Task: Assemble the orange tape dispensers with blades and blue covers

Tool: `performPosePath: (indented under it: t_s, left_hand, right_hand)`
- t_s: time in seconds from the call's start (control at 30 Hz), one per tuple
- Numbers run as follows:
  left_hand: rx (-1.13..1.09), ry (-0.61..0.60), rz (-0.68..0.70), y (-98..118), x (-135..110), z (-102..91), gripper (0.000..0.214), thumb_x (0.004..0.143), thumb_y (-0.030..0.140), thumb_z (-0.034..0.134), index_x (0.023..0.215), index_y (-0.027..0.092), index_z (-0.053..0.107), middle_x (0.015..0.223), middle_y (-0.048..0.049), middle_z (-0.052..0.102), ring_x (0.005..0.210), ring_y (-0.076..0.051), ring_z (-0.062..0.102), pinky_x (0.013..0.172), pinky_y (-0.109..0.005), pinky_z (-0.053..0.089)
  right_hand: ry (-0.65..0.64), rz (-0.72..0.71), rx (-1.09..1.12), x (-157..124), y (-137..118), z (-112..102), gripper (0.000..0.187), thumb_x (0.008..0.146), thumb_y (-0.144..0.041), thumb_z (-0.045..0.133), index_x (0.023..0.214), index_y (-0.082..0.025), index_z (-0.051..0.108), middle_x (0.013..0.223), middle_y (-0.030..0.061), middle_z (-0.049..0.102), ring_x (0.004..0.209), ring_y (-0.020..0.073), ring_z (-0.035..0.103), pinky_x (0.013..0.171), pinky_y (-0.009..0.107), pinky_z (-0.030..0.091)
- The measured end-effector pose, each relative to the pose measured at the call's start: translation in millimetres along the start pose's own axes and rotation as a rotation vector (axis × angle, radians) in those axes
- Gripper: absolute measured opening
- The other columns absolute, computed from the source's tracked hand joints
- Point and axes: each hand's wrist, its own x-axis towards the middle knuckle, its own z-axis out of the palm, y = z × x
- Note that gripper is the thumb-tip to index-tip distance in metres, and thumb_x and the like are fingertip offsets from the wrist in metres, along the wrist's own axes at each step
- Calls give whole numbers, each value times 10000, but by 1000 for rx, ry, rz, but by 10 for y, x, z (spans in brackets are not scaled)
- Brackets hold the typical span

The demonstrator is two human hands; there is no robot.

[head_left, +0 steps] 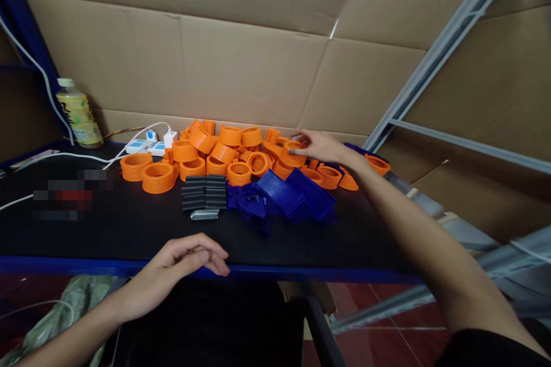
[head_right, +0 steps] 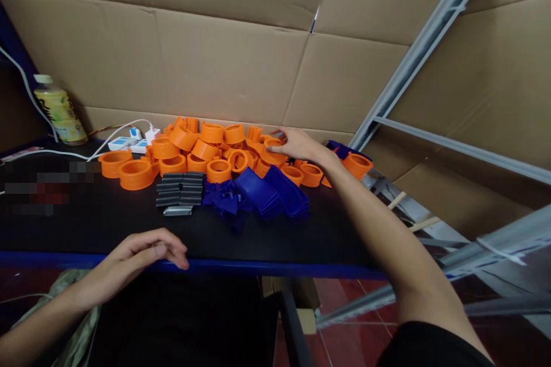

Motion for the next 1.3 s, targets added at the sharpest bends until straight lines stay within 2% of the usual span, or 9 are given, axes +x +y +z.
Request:
performPosePath:
  t_s: [0.17,0.3,0.47,0.6,0.67,0.83,0.97,1.1,1.3]
  left_hand:
    - [-27,14,4,-44,1,-3,299,1004,349,527,1150,187,731,1038,-124,762,1049,-287,678,992,-406,459]
    - [-229,53,120,-36,24,71,382,988,338,542,1338,220,640,1294,-165,685,1242,-362,594,1031,-515,463]
    - [-437,263,318,-13,30,169,573,924,429,632,1468,293,513,1600,-110,423,1465,-377,362,1148,-544,376]
    - [-509,369,349,16,-52,162,527,912,437,628,1418,309,561,1626,-87,384,1337,-410,522,1035,-564,499]
    - [-531,408,329,56,-96,135,513,903,391,618,1403,285,577,1584,-107,449,1185,-398,639,941,-552,563]
    - [-599,463,248,124,-100,61,457,882,357,582,1293,173,659,1204,-146,731,903,-296,729,824,-410,606]
    - [-562,378,130,113,-73,48,498,917,442,519,1244,98,668,785,-133,743,711,-248,702,656,-317,576]
    - [-458,401,130,128,-63,61,484,943,451,509,1242,100,655,768,-120,731,700,-234,692,659,-299,553]
    - [-404,399,87,115,-3,9,471,939,447,541,1269,114,589,813,-124,745,716,-245,709,687,-330,575]
  right_hand:
    - [273,-61,25,-111,-201,-131,618,778,-522,734,1281,-174,645,1234,156,692,1101,324,658,989,525,501]
    - [389,-205,349,-346,-646,-124,557,829,-470,714,1308,-202,620,1297,121,664,1171,281,626,994,470,507]
    - [-71,-358,793,-1071,-1557,211,486,880,-449,690,1282,-186,622,1237,93,674,1089,198,646,884,315,545]
    - [-448,-400,825,-1508,-2065,510,501,920,-431,670,1354,-203,566,1154,65,699,982,151,664,686,203,526]
    - [-418,-488,748,-1513,-2116,587,359,990,-404,571,1269,-185,628,1097,57,720,919,135,668,716,215,521]
    - [14,-556,169,-1189,-1978,796,273,1015,-327,529,1150,-161,698,1074,104,718,992,198,635,848,321,501]
    - [-3,-618,-124,-1054,-1968,1087,220,994,-234,550,1149,-167,691,1049,112,697,1010,210,587,844,326,502]
    - [1,-597,-201,-1041,-2008,1245,157,988,-215,544,1003,-158,689,1003,104,678,1001,222,558,750,314,483]
    - [7,-476,21,-994,-1961,1137,35,929,-197,649,921,-180,678,979,52,683,917,169,583,708,276,420]
